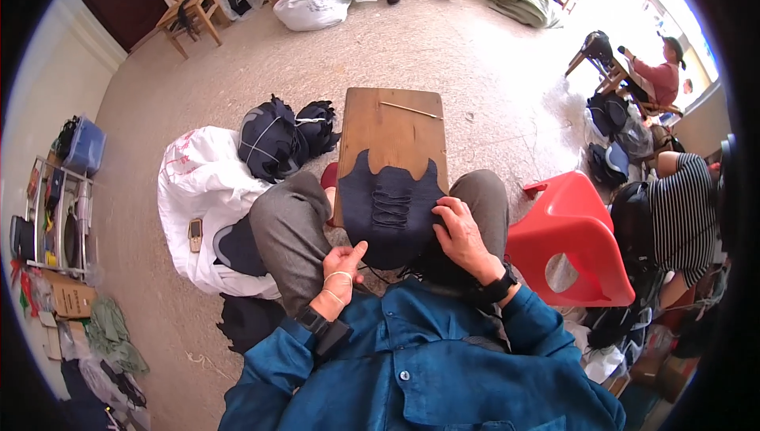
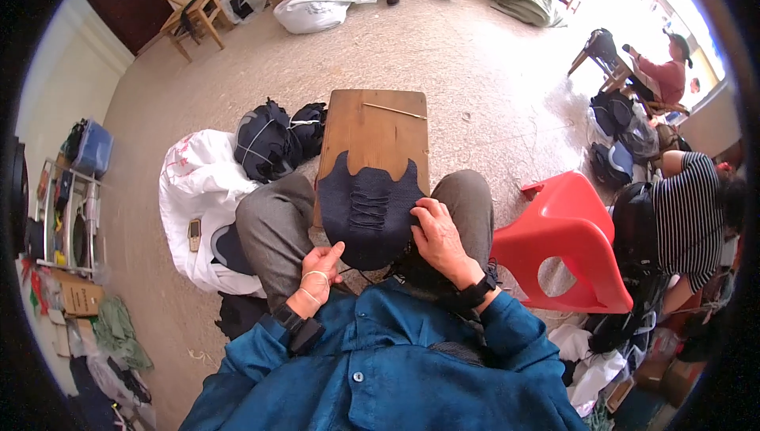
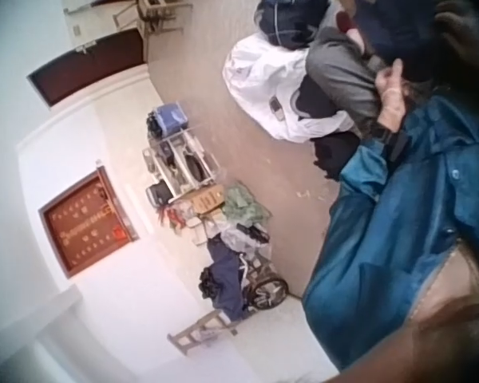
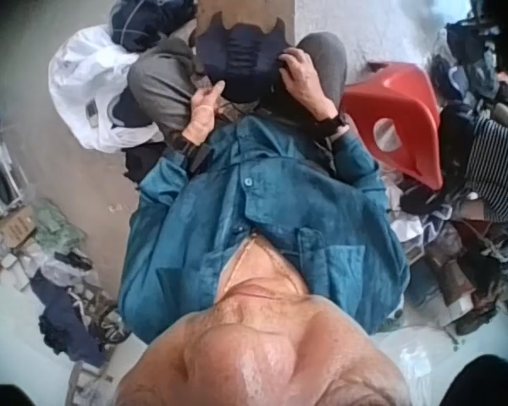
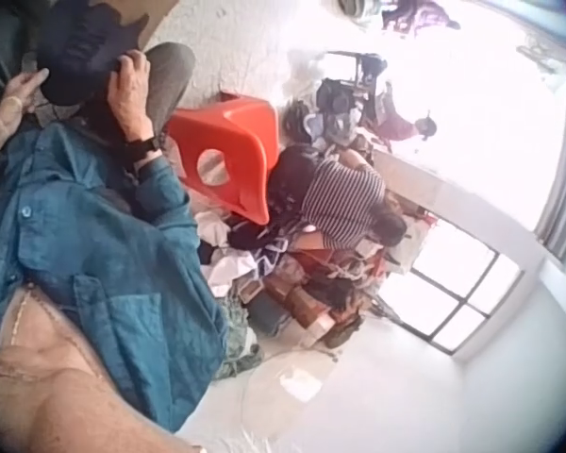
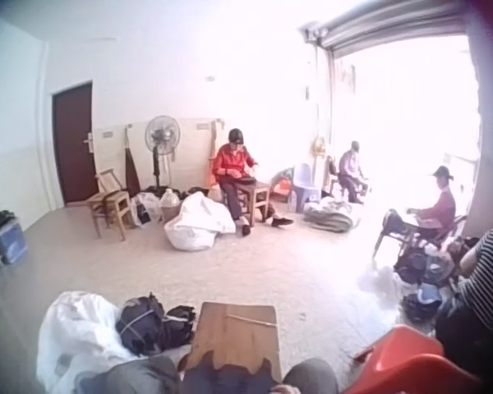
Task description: The recorder is hand-sewing and threading components of a shoe upper using a needle and thread.
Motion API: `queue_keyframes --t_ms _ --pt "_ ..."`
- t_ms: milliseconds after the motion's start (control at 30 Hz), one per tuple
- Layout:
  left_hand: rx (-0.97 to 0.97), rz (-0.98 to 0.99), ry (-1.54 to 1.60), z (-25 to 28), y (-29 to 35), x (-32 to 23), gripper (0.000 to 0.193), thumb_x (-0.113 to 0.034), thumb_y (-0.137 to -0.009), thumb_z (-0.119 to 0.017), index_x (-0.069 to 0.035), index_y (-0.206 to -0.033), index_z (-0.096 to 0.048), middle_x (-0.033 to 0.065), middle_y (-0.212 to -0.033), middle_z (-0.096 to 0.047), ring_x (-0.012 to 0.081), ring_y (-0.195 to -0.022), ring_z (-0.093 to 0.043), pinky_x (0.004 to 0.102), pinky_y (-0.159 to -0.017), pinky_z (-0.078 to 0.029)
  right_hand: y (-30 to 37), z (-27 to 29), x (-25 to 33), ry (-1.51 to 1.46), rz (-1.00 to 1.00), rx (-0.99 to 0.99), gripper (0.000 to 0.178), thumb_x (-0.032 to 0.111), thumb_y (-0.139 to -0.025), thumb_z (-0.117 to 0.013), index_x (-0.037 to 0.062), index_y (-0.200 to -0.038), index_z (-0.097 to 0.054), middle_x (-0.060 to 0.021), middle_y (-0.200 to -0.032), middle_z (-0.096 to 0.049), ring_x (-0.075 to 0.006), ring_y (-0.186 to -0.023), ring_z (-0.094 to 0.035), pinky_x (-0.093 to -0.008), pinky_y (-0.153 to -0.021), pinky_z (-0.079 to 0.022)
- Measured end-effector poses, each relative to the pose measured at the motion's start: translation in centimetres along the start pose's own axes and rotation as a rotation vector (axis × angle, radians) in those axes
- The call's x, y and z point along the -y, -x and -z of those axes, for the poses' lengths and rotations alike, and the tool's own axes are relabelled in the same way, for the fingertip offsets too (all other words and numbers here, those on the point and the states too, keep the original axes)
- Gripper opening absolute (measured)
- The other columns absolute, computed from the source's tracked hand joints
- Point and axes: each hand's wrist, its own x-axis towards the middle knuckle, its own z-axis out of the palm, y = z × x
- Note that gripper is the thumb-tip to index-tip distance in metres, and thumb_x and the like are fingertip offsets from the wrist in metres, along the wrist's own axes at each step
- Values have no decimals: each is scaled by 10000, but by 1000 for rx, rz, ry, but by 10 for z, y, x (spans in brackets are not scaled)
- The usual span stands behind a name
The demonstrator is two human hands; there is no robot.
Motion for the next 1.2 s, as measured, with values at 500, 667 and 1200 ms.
queue_keyframes --t_ms 500,667,1200 --pt "219 -561 -108 42 66 -118 107 -81 -888 -752 -5 -953 -714 -61 -829 -650 23 -751 -566 222 -642 -469 -39 5 5 -77 -150 -14 247 -9 -912 -579 -9 -1159 -592 -146 -1145 -598 -256 -1009 -608 -329 -871 -497" --pt "-182 -653 18 151 80 -150 137 -207 -939 -706 -81 -992 -718 -37 -770 -650 41 -538 -476 217 -471 -395 -75 -32 7 37 27 84 276 37 -896 -618 -8 -1166 -585 -180 -1183 -580 -354 -1085 -589 -396 -937 -480" --pt "-503 -13 -533 425 88 -16 184 -185 -812 -785 -31 -793 -686 -50 -653 -590 53 -522 -480 243 -440 -350 -130 -118 7 308 193 84 420 53 -906 -542 33 -1325 -527 -181 -1389 -507 -390 -1307 -456 -489 -1118 -330"
